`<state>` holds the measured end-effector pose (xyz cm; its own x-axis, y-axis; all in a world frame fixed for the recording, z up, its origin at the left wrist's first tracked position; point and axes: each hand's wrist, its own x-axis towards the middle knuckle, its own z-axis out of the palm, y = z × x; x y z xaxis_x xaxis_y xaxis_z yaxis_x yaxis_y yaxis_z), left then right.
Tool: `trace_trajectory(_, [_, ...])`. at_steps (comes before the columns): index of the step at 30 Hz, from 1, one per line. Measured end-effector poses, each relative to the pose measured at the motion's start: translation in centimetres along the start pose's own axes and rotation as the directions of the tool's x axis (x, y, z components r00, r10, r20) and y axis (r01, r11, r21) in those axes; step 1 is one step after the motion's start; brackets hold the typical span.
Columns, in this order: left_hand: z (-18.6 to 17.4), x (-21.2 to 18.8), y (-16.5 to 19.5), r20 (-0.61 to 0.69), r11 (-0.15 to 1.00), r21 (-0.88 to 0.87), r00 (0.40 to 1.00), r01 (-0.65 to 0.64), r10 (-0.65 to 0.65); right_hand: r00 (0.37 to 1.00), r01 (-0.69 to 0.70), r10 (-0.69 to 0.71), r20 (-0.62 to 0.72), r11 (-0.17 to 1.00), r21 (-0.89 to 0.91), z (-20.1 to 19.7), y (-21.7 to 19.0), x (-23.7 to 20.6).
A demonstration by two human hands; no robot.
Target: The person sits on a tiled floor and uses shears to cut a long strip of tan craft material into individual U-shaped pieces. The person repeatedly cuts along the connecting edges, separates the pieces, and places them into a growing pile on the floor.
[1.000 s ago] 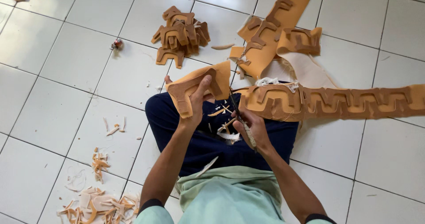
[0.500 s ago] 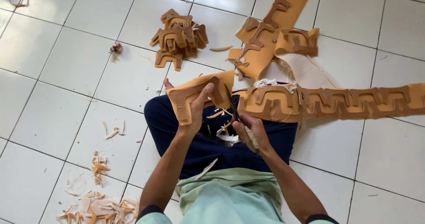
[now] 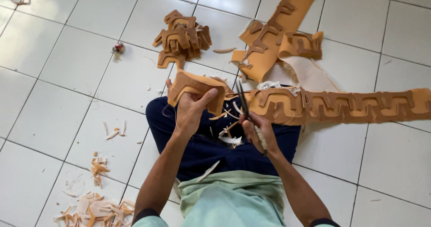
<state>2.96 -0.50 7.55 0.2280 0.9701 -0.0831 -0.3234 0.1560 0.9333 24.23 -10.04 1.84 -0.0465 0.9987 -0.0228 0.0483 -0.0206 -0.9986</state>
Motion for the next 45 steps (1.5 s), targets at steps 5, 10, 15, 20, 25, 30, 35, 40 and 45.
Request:
trace_trajectory(5, [0.7, -0.9, -0.1, 0.026, 0.995, 0.092, 0.999, -0.043, 0.041, 1.000, 0.010, -0.010, 0.029, 1.000, -0.023, 1.0, -0.4, 0.0])
trace_trajectory(10, [0.7, -1.1, -0.2, 0.085, 0.999, 0.034, 0.996, 0.003, -0.006, 0.996, -0.086, 0.084, 0.025, 0.988, 0.127, 1.4, 0.3, -0.6])
trace_trajectory(15, [-0.6, -0.4, 1.2, 0.155, 0.963, 0.269, 0.987, -0.002, -0.042, 0.991, -0.069, 0.051, 0.122, 0.987, 0.145, -0.3, 0.0, -0.6])
trace_trajectory(20, [-0.8, -0.6, 2.5, 0.299, 0.942, 0.329, 0.953, -0.062, -0.042, 0.964, -0.023, 0.021, 0.265, 1.000, 0.005, -2.0, -0.9, -0.6])
trace_trajectory(25, [-0.7, -0.9, 2.0, 0.288, 0.950, 0.309, 0.956, -0.036, -0.058, 0.956, -0.169, 0.160, 0.245, 0.986, 0.016, -2.1, -0.7, -0.7])
trace_trajectory(30, [-0.6, -0.7, 0.0, 0.236, 0.999, 0.029, 0.972, -0.019, 0.012, 0.949, -0.252, 0.223, 0.223, 0.961, 0.111, -1.5, -0.6, -1.5])
trace_trajectory(35, [1.1, -1.5, -1.9, -0.008, 1.000, -0.019, 1.000, -0.023, 0.023, 0.984, -0.077, 0.076, 0.159, 0.997, 0.004, -0.2, -1.3, -1.3])
trace_trajectory(40, [2.2, -2.9, -2.2, 0.087, 0.989, -0.146, 0.996, -0.013, 0.026, 0.991, 0.085, -0.082, 0.103, 0.996, -0.027, 0.8, -1.6, -1.0])
trace_trajectory(45, [2.1, -2.7, -2.7, 0.091, 0.986, -0.162, 0.996, 0.029, -0.014, 0.996, -0.051, 0.042, 0.072, 0.990, 0.131, 1.0, -0.5, -1.5])
